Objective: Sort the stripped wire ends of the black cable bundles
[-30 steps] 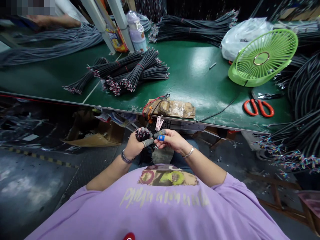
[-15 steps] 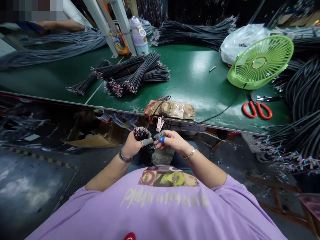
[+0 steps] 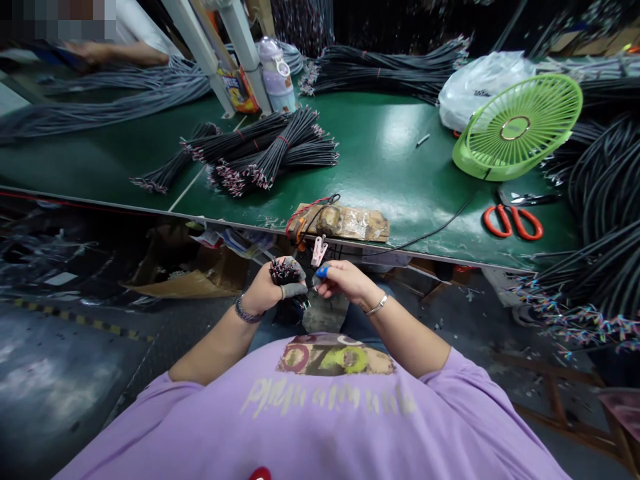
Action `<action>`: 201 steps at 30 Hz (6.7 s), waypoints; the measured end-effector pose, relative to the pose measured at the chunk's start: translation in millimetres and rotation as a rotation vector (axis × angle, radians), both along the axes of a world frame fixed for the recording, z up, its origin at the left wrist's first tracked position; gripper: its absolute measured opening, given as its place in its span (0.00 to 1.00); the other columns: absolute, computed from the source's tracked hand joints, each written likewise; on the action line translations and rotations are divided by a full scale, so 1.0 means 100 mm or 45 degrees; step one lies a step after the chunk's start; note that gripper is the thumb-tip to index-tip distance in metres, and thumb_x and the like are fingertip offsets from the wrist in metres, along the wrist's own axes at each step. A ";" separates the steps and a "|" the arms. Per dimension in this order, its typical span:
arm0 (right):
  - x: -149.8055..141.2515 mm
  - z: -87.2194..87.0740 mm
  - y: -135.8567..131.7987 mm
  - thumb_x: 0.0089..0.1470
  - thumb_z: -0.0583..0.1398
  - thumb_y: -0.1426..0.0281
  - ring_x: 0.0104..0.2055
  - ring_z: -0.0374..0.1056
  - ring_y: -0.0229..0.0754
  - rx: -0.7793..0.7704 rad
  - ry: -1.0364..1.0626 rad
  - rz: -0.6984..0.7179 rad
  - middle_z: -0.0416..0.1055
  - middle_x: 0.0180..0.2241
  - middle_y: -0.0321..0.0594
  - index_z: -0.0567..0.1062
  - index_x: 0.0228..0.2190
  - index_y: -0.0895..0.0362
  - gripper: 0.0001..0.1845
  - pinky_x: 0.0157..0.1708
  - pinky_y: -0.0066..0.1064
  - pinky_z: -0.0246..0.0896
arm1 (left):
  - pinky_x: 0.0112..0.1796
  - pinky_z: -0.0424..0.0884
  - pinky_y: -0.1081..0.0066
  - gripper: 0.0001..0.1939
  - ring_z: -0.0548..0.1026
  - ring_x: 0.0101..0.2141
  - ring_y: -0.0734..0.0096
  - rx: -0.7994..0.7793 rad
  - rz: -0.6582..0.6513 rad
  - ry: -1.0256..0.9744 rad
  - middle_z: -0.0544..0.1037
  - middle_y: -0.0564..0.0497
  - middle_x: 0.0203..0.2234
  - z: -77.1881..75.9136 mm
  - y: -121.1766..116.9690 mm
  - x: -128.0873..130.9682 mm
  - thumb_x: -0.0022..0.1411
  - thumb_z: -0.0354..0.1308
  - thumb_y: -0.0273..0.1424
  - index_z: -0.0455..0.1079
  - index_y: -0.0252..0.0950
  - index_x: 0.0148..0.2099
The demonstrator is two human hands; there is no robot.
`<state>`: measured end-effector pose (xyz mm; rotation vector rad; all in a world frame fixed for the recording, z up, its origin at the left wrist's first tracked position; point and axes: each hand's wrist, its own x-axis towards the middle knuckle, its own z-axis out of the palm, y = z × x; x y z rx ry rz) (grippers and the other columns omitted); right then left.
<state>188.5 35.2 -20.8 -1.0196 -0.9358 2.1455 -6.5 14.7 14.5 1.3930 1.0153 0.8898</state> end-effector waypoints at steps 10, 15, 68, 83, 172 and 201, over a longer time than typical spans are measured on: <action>-0.12 0.03 0.16 0.47 0.62 0.51 0.18 0.57 0.29 0.380 0.031 -0.406 0.68 0.19 0.34 0.71 0.23 0.59 0.22 0.18 0.21 0.56 | 0.28 0.69 0.73 0.14 0.71 0.24 0.74 0.022 0.096 -0.261 0.75 0.53 0.22 -0.01 0.23 0.00 0.39 0.71 0.26 0.69 0.31 0.29; -0.23 0.02 0.17 0.48 0.55 0.43 0.19 0.62 0.32 0.189 0.178 -0.403 0.70 0.21 0.36 0.73 0.25 0.58 0.29 0.22 0.25 0.62 | 0.27 0.70 0.72 0.15 0.72 0.24 0.73 -0.062 0.121 -0.335 0.75 0.53 0.22 -0.05 0.27 0.05 0.37 0.71 0.26 0.70 0.31 0.29; -0.10 0.00 -0.22 0.38 0.68 0.65 0.26 0.61 0.35 0.438 -0.098 -0.372 0.68 0.24 0.33 0.72 0.24 0.57 0.13 0.27 0.27 0.59 | 0.34 0.72 0.70 0.13 0.74 0.28 0.70 -0.068 0.057 0.012 0.77 0.50 0.25 -0.14 -0.07 0.13 0.47 0.67 0.35 0.74 0.31 0.33; -0.06 -0.16 -0.19 0.39 0.70 0.62 0.20 0.67 0.33 -0.084 0.371 -0.206 0.75 0.24 0.37 0.70 0.27 0.58 0.18 0.23 0.27 0.68 | 0.33 0.71 0.72 0.11 0.74 0.28 0.71 0.004 0.080 0.058 0.77 0.50 0.26 -0.14 -0.09 0.12 0.48 0.66 0.35 0.74 0.32 0.31; -0.14 -0.01 -0.17 0.38 0.68 0.62 0.26 0.63 0.36 0.470 -0.058 -0.302 0.72 0.24 0.35 0.76 0.26 0.57 0.13 0.29 0.29 0.60 | 0.38 0.72 0.68 0.19 0.74 0.32 0.69 -0.087 0.149 -0.040 0.78 0.49 0.31 -0.19 -0.03 0.16 0.42 0.70 0.31 0.73 0.31 0.37; -0.05 -0.10 -0.19 0.37 0.70 0.63 0.21 0.62 0.31 -0.075 0.362 -0.256 0.76 0.26 0.38 0.75 0.28 0.60 0.17 0.23 0.24 0.62 | 0.25 0.60 0.76 0.08 0.64 0.22 0.77 0.267 0.213 0.458 0.71 0.55 0.20 -0.17 -0.13 0.12 0.51 0.62 0.33 0.69 0.34 0.27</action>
